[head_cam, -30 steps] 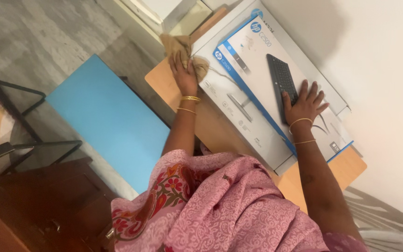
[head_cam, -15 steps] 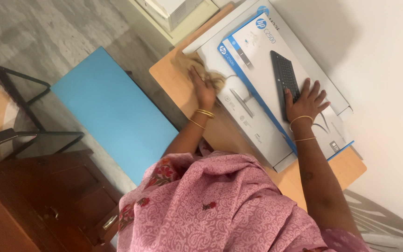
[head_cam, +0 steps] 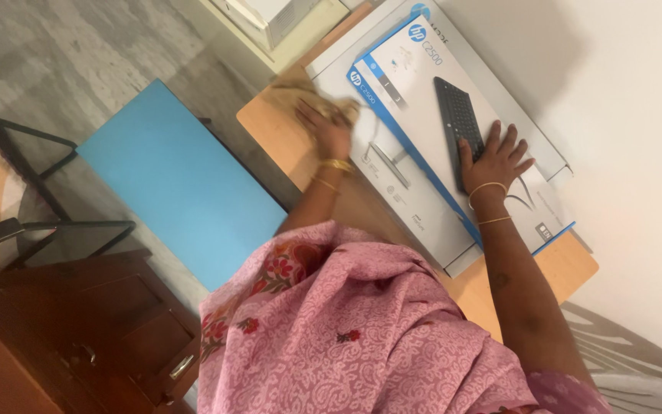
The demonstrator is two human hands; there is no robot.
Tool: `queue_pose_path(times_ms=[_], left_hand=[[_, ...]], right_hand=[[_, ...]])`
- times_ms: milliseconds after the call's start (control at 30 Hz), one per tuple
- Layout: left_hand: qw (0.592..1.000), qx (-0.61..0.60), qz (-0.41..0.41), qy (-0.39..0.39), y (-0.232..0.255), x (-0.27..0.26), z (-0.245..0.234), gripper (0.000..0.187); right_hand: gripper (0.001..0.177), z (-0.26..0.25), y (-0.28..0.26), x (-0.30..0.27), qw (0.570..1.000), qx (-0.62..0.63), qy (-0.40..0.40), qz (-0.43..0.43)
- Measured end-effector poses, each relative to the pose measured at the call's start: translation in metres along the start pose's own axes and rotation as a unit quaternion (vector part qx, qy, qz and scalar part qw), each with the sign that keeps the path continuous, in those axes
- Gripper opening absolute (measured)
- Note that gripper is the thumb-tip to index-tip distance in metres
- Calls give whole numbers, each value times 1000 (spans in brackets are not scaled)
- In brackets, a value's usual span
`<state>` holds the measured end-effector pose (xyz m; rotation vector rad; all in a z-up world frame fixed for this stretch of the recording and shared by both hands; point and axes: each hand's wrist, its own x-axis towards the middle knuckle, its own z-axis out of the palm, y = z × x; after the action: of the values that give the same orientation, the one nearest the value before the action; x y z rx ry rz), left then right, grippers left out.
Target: The person wipes a wooden desk and a cardboard box using a cloth, moving a keyboard box and a laptop as they clean different areas.
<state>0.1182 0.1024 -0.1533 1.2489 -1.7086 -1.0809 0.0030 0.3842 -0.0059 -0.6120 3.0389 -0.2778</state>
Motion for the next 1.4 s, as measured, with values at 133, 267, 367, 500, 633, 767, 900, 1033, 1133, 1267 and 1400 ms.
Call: queue_pose_path(times_ms=[133, 267, 367, 500, 633, 767, 900, 1033, 1133, 1267, 1400], left_hand=[[997, 22, 58, -45, 14, -75, -15, 85], [982, -39, 88, -165, 38, -104, -61, 82], [972, -77, 110, -192, 60, -78, -98, 79], [955, 144, 189, -176, 81, 5, -84, 73], [905, 309, 61, -285, 93, 49, -51, 69], [913, 312, 57, -257, 91, 54, -41, 77], [910, 326, 93, -239, 88, 36, -36, 81], [891, 351, 94, -273, 91, 5, -40, 96], [884, 335, 145, -293, 97, -27, -49, 105], [860, 303, 136, -387, 114, -65, -61, 120], [832, 349, 171, -396, 128, -94, -60, 123]], right_hand=[[84, -2, -1, -1, 1000, -1, -6, 0], [84, -3, -1, -2, 1000, 3, -4, -6], [84, -6, -2, -3, 1000, 8, -8, 2], [85, -10, -4, -4, 1000, 8, -11, 5], [84, -9, -3, -4, 1000, 10, -3, 3], [84, -11, -5, -5, 1000, 12, -9, 10], [85, -11, -5, -2, 1000, -3, -18, 15], [85, -9, -6, 0, 999, -5, -29, 25], [86, -7, -7, 2, 999, -15, -29, 22], [87, 0, -24, 17, 999, 2, -23, 29], [86, 6, -43, 30, 999, 25, -12, 32]])
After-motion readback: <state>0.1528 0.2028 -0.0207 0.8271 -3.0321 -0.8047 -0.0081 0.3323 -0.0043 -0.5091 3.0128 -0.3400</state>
